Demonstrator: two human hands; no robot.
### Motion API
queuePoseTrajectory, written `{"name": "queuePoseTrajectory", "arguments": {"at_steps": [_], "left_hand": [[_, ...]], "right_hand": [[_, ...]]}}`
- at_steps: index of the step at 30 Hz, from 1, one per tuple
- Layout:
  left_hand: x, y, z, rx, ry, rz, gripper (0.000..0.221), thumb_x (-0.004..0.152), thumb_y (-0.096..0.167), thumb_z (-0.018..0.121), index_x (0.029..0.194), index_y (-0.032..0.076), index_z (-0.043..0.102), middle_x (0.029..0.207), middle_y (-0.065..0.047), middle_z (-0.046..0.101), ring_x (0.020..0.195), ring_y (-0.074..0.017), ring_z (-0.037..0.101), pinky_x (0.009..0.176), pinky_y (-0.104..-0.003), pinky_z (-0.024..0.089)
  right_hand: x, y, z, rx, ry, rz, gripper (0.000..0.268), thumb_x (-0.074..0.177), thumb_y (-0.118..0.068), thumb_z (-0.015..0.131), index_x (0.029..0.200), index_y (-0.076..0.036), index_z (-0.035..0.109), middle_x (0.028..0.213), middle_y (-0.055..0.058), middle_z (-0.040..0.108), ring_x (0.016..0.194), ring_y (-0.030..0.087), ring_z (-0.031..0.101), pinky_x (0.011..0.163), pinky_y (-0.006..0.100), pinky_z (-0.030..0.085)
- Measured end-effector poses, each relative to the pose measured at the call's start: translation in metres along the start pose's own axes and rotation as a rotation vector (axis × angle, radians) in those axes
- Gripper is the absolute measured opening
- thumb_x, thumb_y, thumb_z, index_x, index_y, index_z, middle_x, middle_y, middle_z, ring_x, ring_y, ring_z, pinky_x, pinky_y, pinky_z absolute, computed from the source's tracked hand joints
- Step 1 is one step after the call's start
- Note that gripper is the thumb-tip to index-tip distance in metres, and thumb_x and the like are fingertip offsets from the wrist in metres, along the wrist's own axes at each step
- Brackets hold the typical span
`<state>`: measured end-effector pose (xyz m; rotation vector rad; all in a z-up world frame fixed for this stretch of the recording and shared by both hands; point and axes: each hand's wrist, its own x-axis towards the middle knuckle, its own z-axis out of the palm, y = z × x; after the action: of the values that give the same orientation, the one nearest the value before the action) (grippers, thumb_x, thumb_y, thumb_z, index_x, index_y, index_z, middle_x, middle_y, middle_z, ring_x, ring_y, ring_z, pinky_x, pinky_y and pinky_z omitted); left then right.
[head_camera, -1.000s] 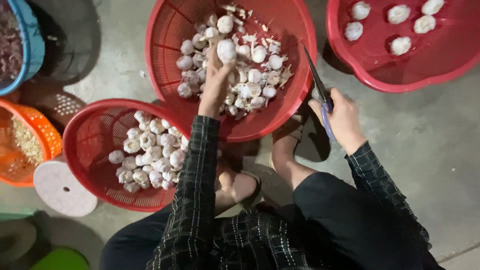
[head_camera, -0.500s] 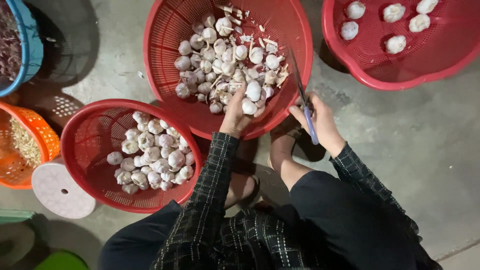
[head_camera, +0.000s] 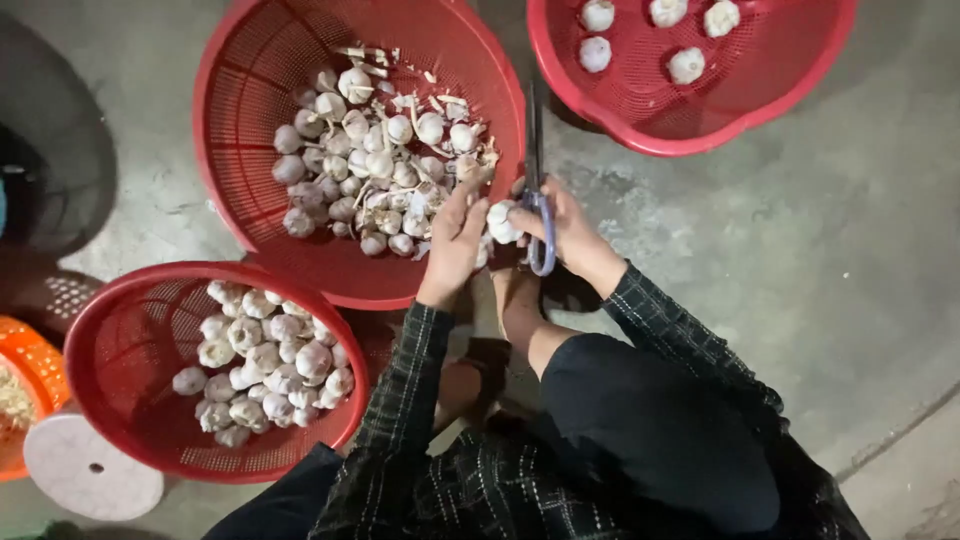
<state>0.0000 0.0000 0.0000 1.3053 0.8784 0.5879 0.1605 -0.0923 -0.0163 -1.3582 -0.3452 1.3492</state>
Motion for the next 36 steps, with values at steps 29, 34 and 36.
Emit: {"name": "queuePoseTrajectory", "arguments": {"at_steps": [29,34,36], "left_hand": [[0.116,-0.051,-0.045,0.694,0.050,-0.058,0.038,0.079,0.009,0.078,0.112,0.008,0.057,0.109,-0.010,0.067,0.089,-0.0225,0.073,0.099,-0.050,0.057],[0.072,-0.007,-0.037,-0.725,0.132,-0.293,0.068,0.091,0.040,0.062,0.137,-0.001,0.034,0.124,-0.025,0.056,0.097,-0.0291,0.066,0.070,-0.037,0.063],[0.057,-0.013,-0.029,-0.922,0.094,-0.228,0.044,0.101,0.041,0.053,0.129,0.008,0.041,0.102,-0.017,0.066,0.082,-0.0256,0.067,0.074,-0.040,0.062]], "right_hand": [[-0.035,-0.036,-0.069,-0.914,0.219,-0.260,0.048,0.090,-0.012,0.077,0.131,0.000,0.054,0.102,0.009,0.064,0.080,0.020,0.056,0.072,0.034,0.048],[-0.044,-0.022,-0.039,-1.119,0.082,-0.198,0.047,0.086,-0.028,0.081,0.117,-0.003,0.057,0.081,0.007,0.061,0.068,0.023,0.060,0.062,0.037,0.048],[-0.043,-0.014,-0.037,-1.185,0.035,-0.140,0.055,0.085,-0.031,0.079,0.127,-0.004,0.056,0.077,0.006,0.059,0.065,0.024,0.060,0.061,0.039,0.048]]}}
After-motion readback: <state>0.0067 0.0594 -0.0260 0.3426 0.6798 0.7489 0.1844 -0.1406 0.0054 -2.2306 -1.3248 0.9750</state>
